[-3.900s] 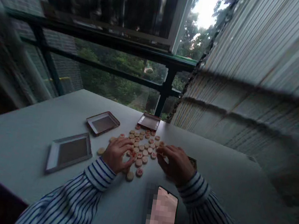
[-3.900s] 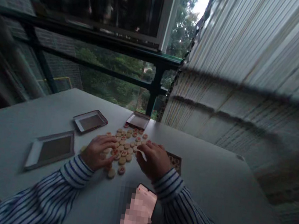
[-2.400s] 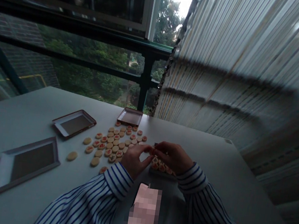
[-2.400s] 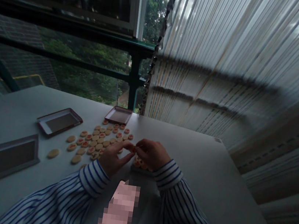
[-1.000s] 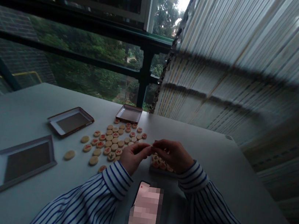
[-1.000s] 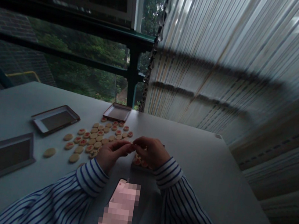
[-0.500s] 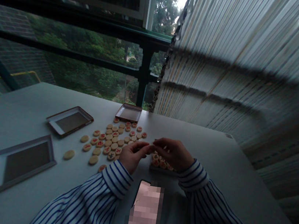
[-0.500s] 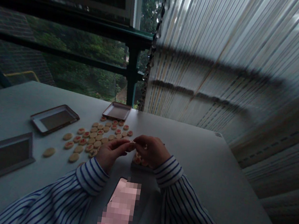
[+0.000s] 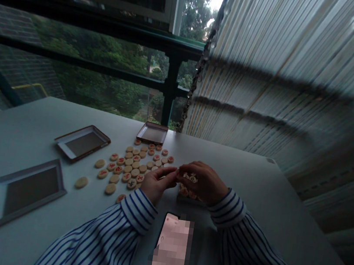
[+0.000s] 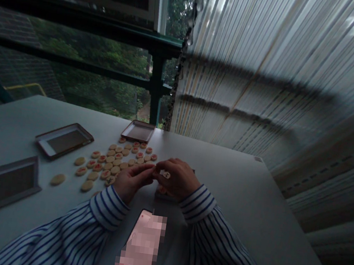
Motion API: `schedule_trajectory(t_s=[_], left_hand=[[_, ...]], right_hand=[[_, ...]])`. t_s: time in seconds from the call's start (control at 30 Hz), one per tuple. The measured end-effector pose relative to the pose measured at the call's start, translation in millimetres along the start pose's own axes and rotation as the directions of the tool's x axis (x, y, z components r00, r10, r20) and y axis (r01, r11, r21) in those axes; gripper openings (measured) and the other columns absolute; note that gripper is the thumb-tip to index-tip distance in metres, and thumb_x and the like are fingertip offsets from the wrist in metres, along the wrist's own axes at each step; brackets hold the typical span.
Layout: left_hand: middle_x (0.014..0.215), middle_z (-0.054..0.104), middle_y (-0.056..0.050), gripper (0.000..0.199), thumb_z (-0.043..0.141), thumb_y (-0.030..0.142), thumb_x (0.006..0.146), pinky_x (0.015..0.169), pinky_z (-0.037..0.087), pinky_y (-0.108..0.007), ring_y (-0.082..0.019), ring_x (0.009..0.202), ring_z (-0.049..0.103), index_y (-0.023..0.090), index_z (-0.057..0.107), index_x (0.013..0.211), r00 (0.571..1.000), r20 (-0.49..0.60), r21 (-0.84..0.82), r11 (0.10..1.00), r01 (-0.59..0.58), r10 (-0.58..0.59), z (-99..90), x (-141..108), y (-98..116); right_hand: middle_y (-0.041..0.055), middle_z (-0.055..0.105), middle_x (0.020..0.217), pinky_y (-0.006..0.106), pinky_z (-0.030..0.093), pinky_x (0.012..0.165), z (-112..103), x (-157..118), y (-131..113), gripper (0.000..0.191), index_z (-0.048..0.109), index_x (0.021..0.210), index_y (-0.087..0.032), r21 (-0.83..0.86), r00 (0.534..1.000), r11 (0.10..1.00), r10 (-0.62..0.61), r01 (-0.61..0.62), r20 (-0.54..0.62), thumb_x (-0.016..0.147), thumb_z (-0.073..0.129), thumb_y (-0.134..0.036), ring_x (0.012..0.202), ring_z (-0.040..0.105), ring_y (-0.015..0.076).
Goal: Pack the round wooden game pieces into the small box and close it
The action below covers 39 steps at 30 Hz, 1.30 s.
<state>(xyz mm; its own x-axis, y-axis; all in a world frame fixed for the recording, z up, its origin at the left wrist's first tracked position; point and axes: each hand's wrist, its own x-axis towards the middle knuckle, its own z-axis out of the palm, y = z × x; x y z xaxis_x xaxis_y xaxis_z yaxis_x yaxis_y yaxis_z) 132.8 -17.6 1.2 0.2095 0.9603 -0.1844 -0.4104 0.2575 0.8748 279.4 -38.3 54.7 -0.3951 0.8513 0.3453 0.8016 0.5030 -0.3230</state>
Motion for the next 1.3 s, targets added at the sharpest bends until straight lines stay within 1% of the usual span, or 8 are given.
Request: schedule_trajectory(t_s=[0.17, 0.37, 0.57, 0.7, 0.8, 0.93, 1.1, 1.3], left_hand=[[0.068, 0.066, -0.003, 0.034, 0.076, 0.03, 0.049, 0.054, 0.049, -0.021, -0.011, 0.057, 0.059, 0.012, 0.066, 0.076, 1.0, 0.009, -0.006, 1.0, -0.013, 0.013, 0.6, -1, -1], [0.07, 0.067, -0.004, 0.034, 0.074, 0.032, 0.051, 0.056, 0.05, -0.023, -0.014, 0.062, 0.062, 0.012, 0.065, 0.078, 0.998, 0.049, 0.019, 0.999, -0.03, 0.029, 0.5, -2, -1], [0.068, 0.067, -0.007, 0.034, 0.07, 0.033, 0.056, 0.057, 0.05, -0.025, -0.017, 0.066, 0.063, 0.01, 0.064, 0.08, 0.994, 0.049, 0.231, 0.967, -0.111, 0.102, -3.7, 2, -4], [0.08, 0.068, -0.01, 0.031, 0.062, 0.033, 0.065, 0.062, 0.051, -0.028, -0.018, 0.072, 0.064, 0.01, 0.064, 0.087, 0.977, 0.092, 0.383, 0.899, -0.212, 0.191, -8.8, 6, -14], [0.088, 0.067, -0.011, 0.029, 0.057, 0.031, 0.069, 0.067, 0.052, -0.029, -0.019, 0.078, 0.064, 0.012, 0.063, 0.089, 0.965, 0.12, 0.462, 0.848, -0.262, 0.232, -12.1, 9, -20], [0.09, 0.067, -0.011, 0.027, 0.056, 0.028, 0.069, 0.069, 0.052, -0.03, -0.02, 0.081, 0.064, 0.012, 0.064, 0.09, 0.963, 0.125, 0.522, 0.81, -0.267, 0.237, -12.5, 9, -21], [0.091, 0.067, -0.013, 0.029, 0.054, 0.027, 0.069, 0.071, 0.052, -0.032, -0.02, 0.079, 0.064, 0.01, 0.063, 0.09, 0.964, 0.134, 0.559, 0.785, -0.266, 0.231, -10.6, 6, -17], [0.091, 0.067, -0.013, 0.028, 0.054, 0.027, 0.07, 0.071, 0.052, -0.032, -0.02, 0.078, 0.064, 0.01, 0.063, 0.09, 0.962, 0.144, 0.589, 0.761, -0.271, 0.231, -9.8, 4, -13]], right_hand=[[0.0052, 0.064, 0.082, 0.028, 0.042, 0.072, 0, 2, 0, 0.021, 0.061, 0.093, -0.019, -0.032, 1.0, 0.999, 0.0, 0.001, 0.023, 0.076, 0.057, -0.03, 0.08, 0.056, 0.0156], [0.0051, 0.064, 0.084, 0.027, 0.041, 0.072, -1, 0, 3, 0.018, 0.061, 0.09, -0.019, -0.053, 0.999, 0.999, -0.003, 0.006, 0.049, 0.078, 0.054, -0.03, 0.079, 0.056, 0.0148], [0.0054, 0.064, 0.082, 0.024, 0.039, 0.069, 0, -3, 15, 0.02, 0.061, 0.091, -0.018, -0.113, 0.991, 0.994, 0.024, -0.009, 0.132, 0.079, 0.051, -0.029, 0.077, 0.057, 0.0141], [0.0039, 0.064, 0.08, 0.023, 0.037, 0.065, 4, -4, 23, 0.016, 0.061, 0.087, -0.019, -0.183, 0.978, 0.983, 0.053, -0.016, 0.201, 0.077, 0.051, -0.026, 0.073, 0.057, 0.0141], [0.0033, 0.065, 0.079, 0.022, 0.035, 0.06, 5, -4, 25, 0.017, 0.061, 0.086, -0.02, -0.245, 0.959, 0.969, 0.095, -0.029, 0.265, 0.076, 0.051, -0.029, 0.07, 0.057, 0.0143], [0.003, 0.066, 0.078, 0.023, 0.033, 0.057, 5, -4, 23, 0.021, 0.061, 0.086, -0.023, -0.328, 0.936, 0.944, 0.152, -0.042, 0.317, 0.079, 0.046, -0.036, 0.068, 0.058, 0.0152], [0.0042, 0.065, 0.082, 0.025, 0.033, 0.06, 3, -4, 18, 0.027, 0.061, 0.085, -0.023, -0.391, 0.922, 0.919, 0.194, -0.051, 0.336, 0.082, 0.04, -0.038, 0.072, 0.059, 0.0162], [0.0034, 0.065, 0.087, 0.024, 0.033, 0.064, 3, -3, 18, 0.028, 0.062, 0.087, -0.025, -0.384, 0.897, 0.923, 0.196, -0.032, 0.396, 0.082, 0.038, -0.039, 0.08, 0.057, 0.0161]])
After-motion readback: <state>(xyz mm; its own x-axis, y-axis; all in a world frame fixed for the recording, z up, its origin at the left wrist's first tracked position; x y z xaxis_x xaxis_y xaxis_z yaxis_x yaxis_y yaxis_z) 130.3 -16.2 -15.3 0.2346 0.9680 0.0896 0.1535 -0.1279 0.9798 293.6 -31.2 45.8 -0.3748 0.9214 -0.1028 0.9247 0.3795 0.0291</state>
